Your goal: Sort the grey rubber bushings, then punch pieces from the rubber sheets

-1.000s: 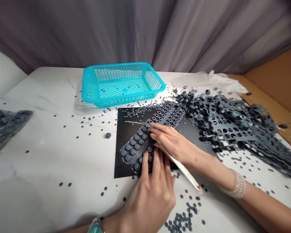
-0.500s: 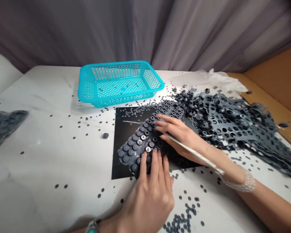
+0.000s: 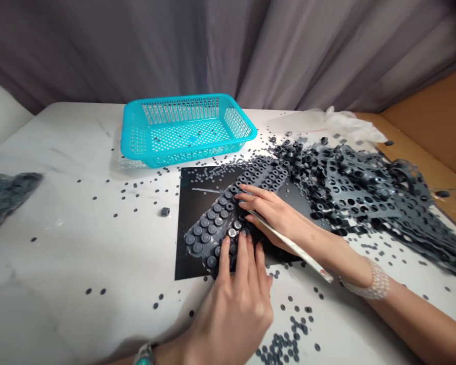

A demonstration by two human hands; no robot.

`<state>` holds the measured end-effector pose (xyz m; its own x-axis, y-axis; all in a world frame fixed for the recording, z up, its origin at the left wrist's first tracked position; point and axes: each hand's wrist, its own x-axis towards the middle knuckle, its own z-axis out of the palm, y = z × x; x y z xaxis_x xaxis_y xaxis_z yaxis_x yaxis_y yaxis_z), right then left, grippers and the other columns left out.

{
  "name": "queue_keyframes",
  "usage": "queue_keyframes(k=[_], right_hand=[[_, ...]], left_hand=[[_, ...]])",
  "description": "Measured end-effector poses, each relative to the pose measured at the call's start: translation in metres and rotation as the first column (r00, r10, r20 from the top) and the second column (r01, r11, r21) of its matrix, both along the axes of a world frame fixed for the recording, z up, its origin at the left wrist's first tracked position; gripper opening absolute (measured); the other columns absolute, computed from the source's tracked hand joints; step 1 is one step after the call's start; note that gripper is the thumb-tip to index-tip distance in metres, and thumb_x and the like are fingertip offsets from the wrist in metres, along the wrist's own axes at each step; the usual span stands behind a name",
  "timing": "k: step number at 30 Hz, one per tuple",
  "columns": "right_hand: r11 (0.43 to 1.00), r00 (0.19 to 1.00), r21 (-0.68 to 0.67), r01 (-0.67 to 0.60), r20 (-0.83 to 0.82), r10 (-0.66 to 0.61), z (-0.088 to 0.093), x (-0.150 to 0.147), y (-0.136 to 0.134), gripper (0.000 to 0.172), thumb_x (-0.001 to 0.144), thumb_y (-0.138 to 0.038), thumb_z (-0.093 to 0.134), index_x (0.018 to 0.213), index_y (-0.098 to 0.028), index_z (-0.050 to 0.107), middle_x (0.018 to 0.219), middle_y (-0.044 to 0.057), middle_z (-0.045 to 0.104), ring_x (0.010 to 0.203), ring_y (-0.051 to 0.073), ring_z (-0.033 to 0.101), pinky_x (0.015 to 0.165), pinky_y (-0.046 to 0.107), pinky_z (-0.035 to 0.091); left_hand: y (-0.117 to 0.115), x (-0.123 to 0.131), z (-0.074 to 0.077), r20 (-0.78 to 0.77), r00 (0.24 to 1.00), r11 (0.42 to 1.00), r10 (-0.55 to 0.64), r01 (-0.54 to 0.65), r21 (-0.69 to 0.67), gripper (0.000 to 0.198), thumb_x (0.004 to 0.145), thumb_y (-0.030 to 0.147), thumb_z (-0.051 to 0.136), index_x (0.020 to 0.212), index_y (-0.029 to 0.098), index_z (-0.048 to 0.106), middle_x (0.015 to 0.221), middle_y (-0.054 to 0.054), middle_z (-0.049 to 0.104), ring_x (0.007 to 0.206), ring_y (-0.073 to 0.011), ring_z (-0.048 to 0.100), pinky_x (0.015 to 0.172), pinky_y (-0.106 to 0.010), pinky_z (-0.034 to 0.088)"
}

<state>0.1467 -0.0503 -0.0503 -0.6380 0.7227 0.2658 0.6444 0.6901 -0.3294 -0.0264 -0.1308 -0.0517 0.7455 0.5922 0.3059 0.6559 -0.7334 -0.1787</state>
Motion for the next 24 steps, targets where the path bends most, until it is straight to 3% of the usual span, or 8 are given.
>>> queue_keyframes(k=[6, 13, 15, 19, 24], right_hand=[[0.994, 0.998, 0.093, 0.057, 0.011, -0.058, -0.001, -0.005, 0.003, 0.019, 0.096, -0.014, 0.036, 0.111, -0.014, 0.049, 0.125, 0.02, 0.058, 0.137, 0.026, 0.034, 0.1, 0.047, 0.046], [0.907, 0.917, 0.145, 0.395, -0.11, -0.382, -0.003, 0.018, 0.019, 0.018, 0.095, -0.021, 0.042, 0.109, -0.016, 0.051, 0.122, 0.018, 0.059, 0.139, 0.029, 0.029, 0.105, 0.051, 0.04], [0.92, 0.925, 0.108, 0.376, -0.108, -0.365, 0.001, 0.017, 0.017, 0.017, 0.094, -0.023, 0.044, 0.106, -0.016, 0.053, 0.128, 0.018, 0.057, 0.14, 0.029, 0.028, 0.107, 0.052, 0.039], [0.985, 0.979, -0.044, 0.165, -0.113, -0.169, 0.009, 0.002, 0.009, 0.019, 0.095, -0.024, 0.043, 0.109, -0.018, 0.055, 0.131, 0.013, 0.057, 0.138, 0.023, 0.032, 0.106, 0.045, 0.042], [0.995, 0.994, -0.078, 0.067, -0.084, -0.074, 0.006, -0.01, 0.008, 0.021, 0.095, -0.022, 0.044, 0.112, -0.018, 0.055, 0.13, 0.012, 0.058, 0.138, 0.023, 0.033, 0.106, 0.044, 0.041]], left_hand=[[-0.001, 0.0, 0.002, 0.0, 1.0, 1.0, 0.001, -0.001, -0.01, 0.038, 0.093, 0.029, 0.047, 0.117, 0.005, 0.063, 0.117, -0.018, 0.065, 0.116, -0.0345, 0.056, 0.093, -0.047, 0.053], [-0.001, 0.0, 0.0, -0.012, 1.0, 1.0, 0.004, -0.004, -0.012, 0.042, 0.092, 0.031, 0.048, 0.121, 0.003, 0.06, 0.121, -0.022, 0.061, 0.119, -0.0355, 0.053, 0.094, -0.048, 0.052], [-0.001, 0.0, 0.0, -0.014, 1.0, 1.0, -0.001, 0.001, -0.01, 0.042, 0.092, 0.031, 0.048, 0.121, 0.003, 0.06, 0.12, -0.022, 0.062, 0.119, -0.0356, 0.053, 0.093, -0.048, 0.052], [0.0, 0.0, -0.001, -0.012, 1.0, 1.0, -0.015, 0.015, 0.003, 0.041, 0.091, 0.03, 0.049, 0.12, 0.003, 0.061, 0.119, -0.02, 0.063, 0.118, -0.0364, 0.054, 0.092, -0.05, 0.053], [0.0, 0.0, -0.001, -0.014, 1.0, 1.0, -0.016, 0.016, 0.01, 0.04, 0.093, 0.029, 0.046, 0.119, 0.003, 0.061, 0.116, -0.019, 0.065, 0.116, -0.0361, 0.055, 0.092, -0.05, 0.053]])
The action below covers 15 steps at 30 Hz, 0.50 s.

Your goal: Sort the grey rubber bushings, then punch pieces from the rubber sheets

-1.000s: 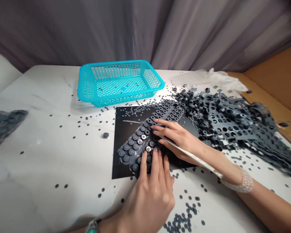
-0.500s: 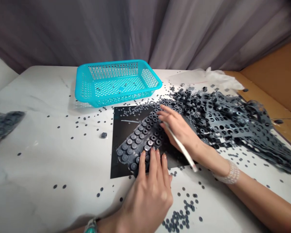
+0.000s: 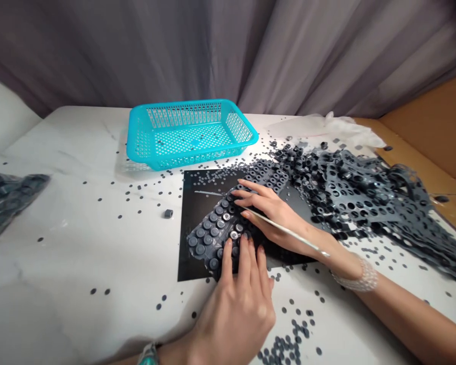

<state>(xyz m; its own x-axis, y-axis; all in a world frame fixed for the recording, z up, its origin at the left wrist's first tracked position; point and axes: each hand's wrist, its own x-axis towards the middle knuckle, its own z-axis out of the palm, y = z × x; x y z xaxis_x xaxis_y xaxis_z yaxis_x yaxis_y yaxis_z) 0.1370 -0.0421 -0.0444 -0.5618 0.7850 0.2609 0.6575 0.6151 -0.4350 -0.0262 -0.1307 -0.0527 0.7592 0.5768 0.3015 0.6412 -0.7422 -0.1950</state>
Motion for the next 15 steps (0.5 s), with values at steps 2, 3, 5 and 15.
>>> queue_keyframes(k=[2, 3, 5, 15], right_hand=[[1.0, 1.0, 0.017, -0.009, 0.028, 0.008, -0.003, 0.0, 0.002, 0.021, 0.096, -0.022, 0.044, 0.113, -0.018, 0.055, 0.129, 0.012, 0.059, 0.137, 0.023, 0.034, 0.105, 0.045, 0.041], [1.0, 0.999, 0.027, -0.011, 0.04, 0.01, -0.004, 0.0, 0.003, 0.021, 0.096, -0.021, 0.043, 0.113, -0.017, 0.054, 0.128, 0.013, 0.059, 0.137, 0.023, 0.034, 0.104, 0.045, 0.042], [0.998, 0.998, 0.052, -0.02, 0.064, 0.017, -0.006, -0.001, 0.003, 0.021, 0.096, -0.02, 0.042, 0.113, -0.016, 0.053, 0.127, 0.014, 0.06, 0.136, 0.025, 0.035, 0.102, 0.046, 0.043], [0.975, 0.996, 0.21, 0.072, 0.043, -0.083, -0.008, -0.006, 0.014, 0.021, 0.097, -0.017, 0.033, 0.111, -0.018, 0.049, 0.123, 0.017, 0.059, 0.139, 0.026, 0.031, 0.101, 0.05, 0.045]], left_hand=[[0.0, 0.0, 0.0, 0.005, 1.0, 1.0, 0.002, -0.002, 0.005, 0.039, 0.093, 0.028, 0.045, 0.118, 0.003, 0.062, 0.115, -0.019, 0.066, 0.116, -0.0355, 0.056, 0.092, -0.049, 0.053], [0.0, 0.0, -0.001, 0.007, 1.0, 1.0, 0.001, -0.001, 0.007, 0.039, 0.093, 0.028, 0.046, 0.118, 0.003, 0.062, 0.114, -0.018, 0.066, 0.116, -0.0354, 0.056, 0.092, -0.049, 0.053], [0.0, 0.0, -0.001, 0.015, 1.0, 1.0, 0.001, -0.001, 0.013, 0.038, 0.093, 0.028, 0.046, 0.117, 0.003, 0.063, 0.114, -0.018, 0.066, 0.115, -0.0354, 0.056, 0.091, -0.049, 0.054], [-0.001, 0.002, -0.001, 0.04, 0.999, 1.0, 0.015, -0.015, 0.001, 0.039, 0.091, 0.03, 0.049, 0.117, 0.004, 0.064, 0.117, -0.018, 0.065, 0.115, -0.035, 0.057, 0.091, -0.049, 0.053]])
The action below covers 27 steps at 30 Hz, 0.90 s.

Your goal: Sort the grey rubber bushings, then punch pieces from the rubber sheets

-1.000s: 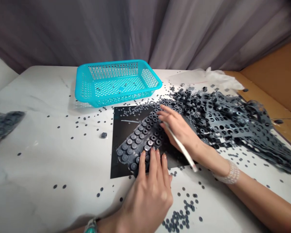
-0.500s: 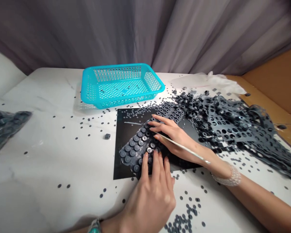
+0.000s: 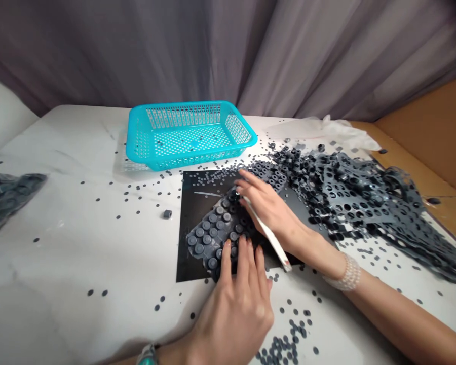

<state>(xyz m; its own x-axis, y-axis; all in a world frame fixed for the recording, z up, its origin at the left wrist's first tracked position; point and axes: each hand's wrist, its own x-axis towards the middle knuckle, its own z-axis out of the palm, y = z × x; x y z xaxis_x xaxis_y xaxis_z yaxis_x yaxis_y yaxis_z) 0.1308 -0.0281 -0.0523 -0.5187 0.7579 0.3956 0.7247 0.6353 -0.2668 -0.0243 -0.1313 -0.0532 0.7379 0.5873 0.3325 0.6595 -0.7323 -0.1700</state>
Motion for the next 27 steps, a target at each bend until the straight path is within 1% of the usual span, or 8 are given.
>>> queue_keyframes(k=[3, 5, 7, 11, 13, 17, 22, 27], right_hand=[[0.986, 0.984, 0.032, 0.164, -0.078, -0.161, 0.007, 0.007, 0.009, 0.021, 0.097, -0.02, 0.035, 0.112, -0.02, 0.05, 0.118, 0.014, 0.061, 0.138, 0.025, 0.032, 0.105, 0.051, 0.043], [0.977, 0.973, -0.018, 0.211, -0.094, -0.212, 0.014, 0.01, 0.01, 0.02, 0.097, -0.022, 0.038, 0.112, -0.019, 0.051, 0.118, 0.014, 0.062, 0.139, 0.026, 0.031, 0.105, 0.052, 0.043], [0.983, 0.983, -0.098, 0.157, -0.081, -0.165, 0.02, 0.01, 0.005, 0.019, 0.096, -0.022, 0.04, 0.11, -0.017, 0.053, 0.123, 0.015, 0.06, 0.139, 0.026, 0.03, 0.104, 0.05, 0.044], [0.972, 0.996, -0.217, -0.086, -0.049, 0.077, 0.026, 0.004, -0.01, 0.022, 0.096, -0.021, 0.041, 0.11, -0.015, 0.056, 0.128, 0.014, 0.059, 0.138, 0.023, 0.033, 0.105, 0.042, 0.045], [0.958, 0.989, -0.246, -0.147, -0.022, 0.146, 0.027, 0.0, -0.014, 0.024, 0.096, -0.021, 0.041, 0.113, -0.013, 0.056, 0.128, 0.015, 0.059, 0.138, 0.023, 0.033, 0.105, 0.042, 0.044], [0.95, 0.986, -0.272, -0.156, 0.011, 0.165, 0.028, -0.004, -0.016, 0.024, 0.096, -0.019, 0.042, 0.113, -0.014, 0.057, 0.126, 0.016, 0.06, 0.136, 0.025, 0.036, 0.103, 0.045, 0.045], [0.954, 0.983, -0.25, -0.165, 0.038, 0.179, 0.026, -0.003, -0.015, 0.023, 0.096, -0.018, 0.041, 0.112, -0.014, 0.056, 0.124, 0.016, 0.061, 0.136, 0.025, 0.036, 0.101, 0.044, 0.046], [0.972, 0.976, -0.147, -0.186, 0.09, 0.2, 0.014, -0.008, -0.014, 0.021, 0.096, -0.018, 0.04, 0.113, -0.016, 0.053, 0.124, 0.017, 0.061, 0.137, 0.027, 0.034, 0.097, 0.048, 0.047]], left_hand=[[0.0, -0.001, -0.001, -0.011, 1.0, 1.0, -0.024, 0.024, -0.004, 0.042, 0.089, 0.032, 0.052, 0.119, 0.004, 0.062, 0.119, -0.019, 0.064, 0.118, -0.0365, 0.054, 0.092, -0.05, 0.053], [0.0, -0.002, -0.003, -0.012, 0.999, 0.999, -0.038, 0.038, -0.002, 0.044, 0.088, 0.033, 0.054, 0.12, 0.004, 0.062, 0.119, -0.02, 0.063, 0.118, -0.0374, 0.053, 0.092, -0.051, 0.052], [0.001, -0.002, -0.004, -0.008, 0.999, 0.999, -0.039, 0.039, 0.0, 0.045, 0.086, 0.034, 0.056, 0.118, 0.005, 0.063, 0.118, -0.02, 0.064, 0.117, -0.0377, 0.054, 0.091, -0.052, 0.052], [0.002, -0.001, -0.003, -0.002, 0.999, 0.999, -0.035, 0.035, 0.001, 0.041, 0.086, 0.035, 0.055, 0.114, 0.007, 0.066, 0.115, -0.017, 0.066, 0.114, -0.0367, 0.057, 0.09, -0.052, 0.053], [0.002, -0.001, -0.002, -0.002, 0.999, 0.999, -0.035, 0.035, 0.005, 0.039, 0.088, 0.034, 0.053, 0.114, 0.008, 0.067, 0.116, -0.016, 0.066, 0.113, -0.0358, 0.058, 0.09, -0.051, 0.052], [0.003, -0.002, -0.001, -0.004, 1.0, 0.999, -0.03, 0.03, 0.02, 0.038, 0.089, 0.032, 0.051, 0.115, 0.008, 0.066, 0.118, -0.015, 0.066, 0.113, -0.0354, 0.058, 0.09, -0.05, 0.052], [0.003, -0.002, -0.001, -0.003, 0.999, 0.999, -0.033, 0.033, -0.005, 0.038, 0.089, 0.031, 0.051, 0.116, 0.008, 0.065, 0.119, -0.015, 0.065, 0.115, -0.0361, 0.056, 0.091, -0.051, 0.05], [0.002, -0.001, 0.001, 0.002, 1.0, 1.0, -0.024, 0.024, -0.005, 0.038, 0.091, 0.03, 0.047, 0.115, 0.006, 0.066, 0.119, -0.017, 0.064, 0.113, -0.0351, 0.057, 0.092, -0.051, 0.049]])
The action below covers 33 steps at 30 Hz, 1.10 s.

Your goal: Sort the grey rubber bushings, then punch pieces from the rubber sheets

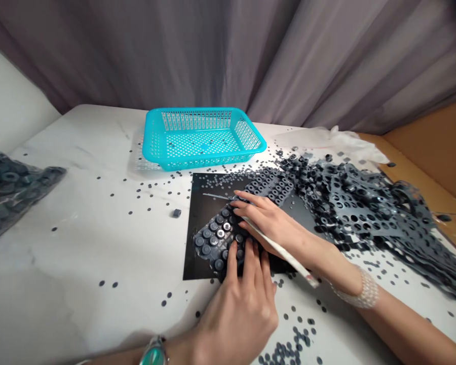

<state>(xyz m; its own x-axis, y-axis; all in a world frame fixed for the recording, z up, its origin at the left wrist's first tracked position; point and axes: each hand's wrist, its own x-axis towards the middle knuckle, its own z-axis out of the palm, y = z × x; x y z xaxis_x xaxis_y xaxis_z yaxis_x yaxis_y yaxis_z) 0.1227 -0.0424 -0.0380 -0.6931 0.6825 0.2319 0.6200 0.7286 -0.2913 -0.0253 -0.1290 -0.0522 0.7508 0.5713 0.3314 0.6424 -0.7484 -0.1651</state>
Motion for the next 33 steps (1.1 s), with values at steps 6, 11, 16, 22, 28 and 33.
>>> queue_keyframes(k=[6, 11, 16, 22, 28, 33], right_hand=[[0.967, 0.985, 0.185, 0.174, -0.03, -0.172, -0.007, 0.003, 0.017, 0.019, 0.097, -0.017, 0.036, 0.109, -0.018, 0.051, 0.123, 0.016, 0.061, 0.136, 0.027, 0.036, 0.104, 0.053, 0.037], [0.858, 0.879, 0.206, 0.471, -0.192, -0.437, 0.0, 0.033, 0.032, 0.021, 0.096, -0.025, 0.041, 0.113, -0.018, 0.049, 0.123, 0.018, 0.059, 0.139, 0.032, 0.028, 0.105, 0.058, 0.034], [0.924, 0.913, 0.028, 0.383, -0.168, -0.373, 0.016, 0.03, 0.021, 0.019, 0.096, -0.028, 0.042, 0.107, -0.02, 0.056, 0.129, 0.014, 0.057, 0.14, 0.03, 0.027, 0.105, 0.057, 0.038], [0.99, 0.992, -0.138, 0.032, -0.12, -0.049, 0.019, 0.001, 0.003, 0.023, 0.096, -0.021, 0.042, 0.113, -0.016, 0.057, 0.126, 0.013, 0.061, 0.136, 0.023, 0.036, 0.103, 0.043, 0.045], [0.995, 0.997, -0.095, 0.027, -0.076, -0.034, 0.011, -0.002, 0.0, 0.024, 0.095, -0.019, 0.043, 0.113, -0.014, 0.058, 0.126, 0.017, 0.061, 0.134, 0.025, 0.04, 0.099, 0.045, 0.047], [1.0, 1.0, -0.027, 0.003, -0.023, -0.004, 0.003, -0.001, 0.002, 0.025, 0.096, -0.018, 0.042, 0.117, -0.013, 0.054, 0.126, 0.017, 0.06, 0.136, 0.025, 0.036, 0.099, 0.045, 0.046]], left_hand=[[0.0, -0.002, 0.003, -0.025, 0.999, 1.0, -0.022, 0.022, -0.002, 0.036, 0.089, 0.027, 0.05, 0.115, 0.006, 0.065, 0.114, -0.018, 0.067, 0.112, -0.0341, 0.059, 0.09, -0.05, 0.05], [0.004, -0.005, -0.003, -0.042, 0.998, 0.999, -0.044, 0.044, -0.012, 0.042, 0.089, 0.026, 0.049, 0.123, 0.002, 0.059, 0.118, -0.021, 0.064, 0.119, -0.0359, 0.053, 0.093, -0.05, 0.049], [0.012, -0.008, -0.008, -0.067, 0.996, 0.997, -0.058, 0.055, -0.047, 0.048, 0.089, 0.028, 0.048, 0.129, 0.001, 0.052, 0.126, -0.023, 0.058, 0.125, -0.0361, 0.047, 0.099, -0.049, 0.044], [0.014, -0.006, -0.007, -0.035, 0.998, 0.998, -0.054, 0.053, -0.024, 0.043, 0.09, 0.028, 0.046, 0.121, 0.001, 0.059, 0.12, -0.022, 0.062, 0.118, -0.036, 0.053, 0.097, -0.05, 0.044], [0.012, -0.006, -0.004, -0.034, 0.998, 0.999, -0.046, 0.045, -0.03, 0.043, 0.09, 0.028, 0.046, 0.121, 0.001, 0.059, 0.12, -0.021, 0.063, 0.116, -0.037, 0.054, 0.097, -0.052, 0.044], [0.011, -0.006, -0.005, -0.023, 0.999, 0.998, -0.045, 0.045, -0.033, 0.042, 0.09, 0.028, 0.046, 0.12, 0.002, 0.06, 0.12, -0.02, 0.062, 0.117, -0.0376, 0.053, 0.098, -0.053, 0.043]])
